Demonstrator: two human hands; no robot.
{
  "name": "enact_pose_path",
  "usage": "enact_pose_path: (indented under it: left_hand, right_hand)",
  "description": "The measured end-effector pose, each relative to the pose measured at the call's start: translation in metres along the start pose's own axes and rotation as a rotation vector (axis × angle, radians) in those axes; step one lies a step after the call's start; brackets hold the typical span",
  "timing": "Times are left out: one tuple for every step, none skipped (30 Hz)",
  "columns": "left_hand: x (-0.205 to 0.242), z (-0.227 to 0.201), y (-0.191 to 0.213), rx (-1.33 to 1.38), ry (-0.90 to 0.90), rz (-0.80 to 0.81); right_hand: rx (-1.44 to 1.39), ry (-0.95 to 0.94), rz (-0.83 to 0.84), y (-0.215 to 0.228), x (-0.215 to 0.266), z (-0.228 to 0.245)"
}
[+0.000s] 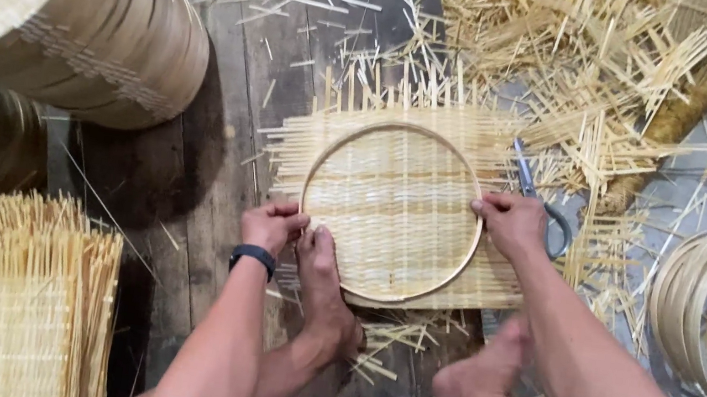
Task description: Weaving bamboo strips into a circular mat and trimming the edges to fit a hoop for a steamer basket.
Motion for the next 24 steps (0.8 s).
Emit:
enact_pose_path:
  left_hand:
    - [0.006, 0.006, 0.003, -0.005, 0.020, -0.003]
    - [0.011, 0.011, 0.004, -0.021, 0.027, 0.003]
    - [0.011, 0.008, 0.004, -0.034, 0.021, 0.009]
    - [0.009, 0.011, 0.007, -0.036, 0.026, 0.006]
    - [0.002, 0.008, 0.006, -0.051, 0.012, 0.017]
    - [-0.005, 0.003, 0.005, -0.066, -0.003, 0.028]
    - [-0.013, 0.015, 0.009, -0.068, 0.002, 0.027]
    - [-0.020, 0.027, 0.012, -0.090, 0.023, 0.041]
    - [-0.032, 0.033, 0.013, -0.108, 0.031, 0.056]
    - [-0.026, 0.015, 0.008, -0.107, 0.022, 0.056]
    - [-0.018, 0.000, 0.004, -0.277, 0.016, 0.049]
    - [-0.011, -0.014, 0.000, -0.446, 0.009, 0.041]
    - [0.009, -0.051, -0.015, -0.444, 0.005, 0.040]
    - [0.031, -0.106, -0.032, -0.721, -0.270, -0.026]
    - [0.062, -0.148, -0.051, -1.002, -0.533, -0.083]
    - [0.034, -0.140, -0.071, -1.008, -0.520, -0.076]
    - [0.021, -0.144, -0.100, -0.950, -0.875, -0.014]
    - [0.014, -0.143, -0.126, -0.866, -1.225, 0.056]
    - [0.003, -0.142, -0.137, -0.860, -1.230, 0.054]
    - [-0.010, -0.139, -0.150, -0.825, -1.189, 0.133]
    - [-0.024, -0.132, -0.162, -0.793, -1.140, 0.215]
    - [-0.022, -0.143, -0.167, -0.793, -1.138, 0.216]
    - [-0.018, -0.137, -0.161, -0.751, -0.972, 0.200]
    - [-0.010, -0.131, -0.155, -0.711, -0.806, 0.182]
  right_hand:
    - [0.007, -0.013, 0.014, 0.003, 0.005, 0.003]
    - [0.000, -0.030, 0.032, 0.005, 0.010, 0.006]
    - [-0.013, -0.036, 0.043, 0.008, 0.007, 0.015]
    - [-0.012, -0.039, 0.048, 0.003, 0.002, 0.001]
    - [0.021, 0.008, 0.059, -0.002, -0.009, -0.008]
    - [0.055, 0.055, 0.070, -0.007, -0.019, -0.015]
    - [0.055, 0.052, 0.074, -0.011, -0.024, -0.027]
    - [-0.003, 0.054, 0.130, -0.017, -0.028, -0.038]
    - [-0.065, 0.066, 0.178, -0.023, -0.038, -0.043]
    - [-0.069, 0.072, 0.173, -0.023, -0.038, -0.040]
    - [-0.142, 0.035, 0.188, -0.024, -0.036, -0.041]
    - [-0.215, -0.002, 0.204, -0.026, -0.035, -0.042]
    - [-0.215, 0.003, 0.202, -0.013, -0.013, 0.011]
    - [0.061, 0.225, 0.174, 0.001, 0.016, 0.074]
    - [0.341, 0.429, 0.157, 0.014, 0.063, 0.126]
    - [0.342, 0.418, 0.169, -0.011, 0.079, 0.121]
    - [0.434, 0.718, 0.320, -0.049, 0.112, 0.130]
    - [0.514, 1.019, 0.475, -0.085, 0.149, 0.135]
    - [0.519, 1.021, 0.470, -0.099, 0.154, 0.127]
    - [0.581, 1.036, 0.408, -0.112, 0.156, 0.119]
    - [0.637, 1.046, 0.351, -0.127, 0.161, 0.110]
    - [0.637, 1.044, 0.353, -0.134, 0.151, 0.103]
    - [0.619, 1.112, 0.256, -0.134, 0.164, 0.097]
    - [0.600, 1.175, 0.155, -0.130, 0.180, 0.091]
Point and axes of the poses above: each hand's wrist, its own x-axis away from the middle knuckle, its own y-axis out of the back of the hand, z = x × y, the point moved 7 cm from there along -x, towards the middle knuckle, and after that the axes turned 1 degree about x, right-handed, at the moved point
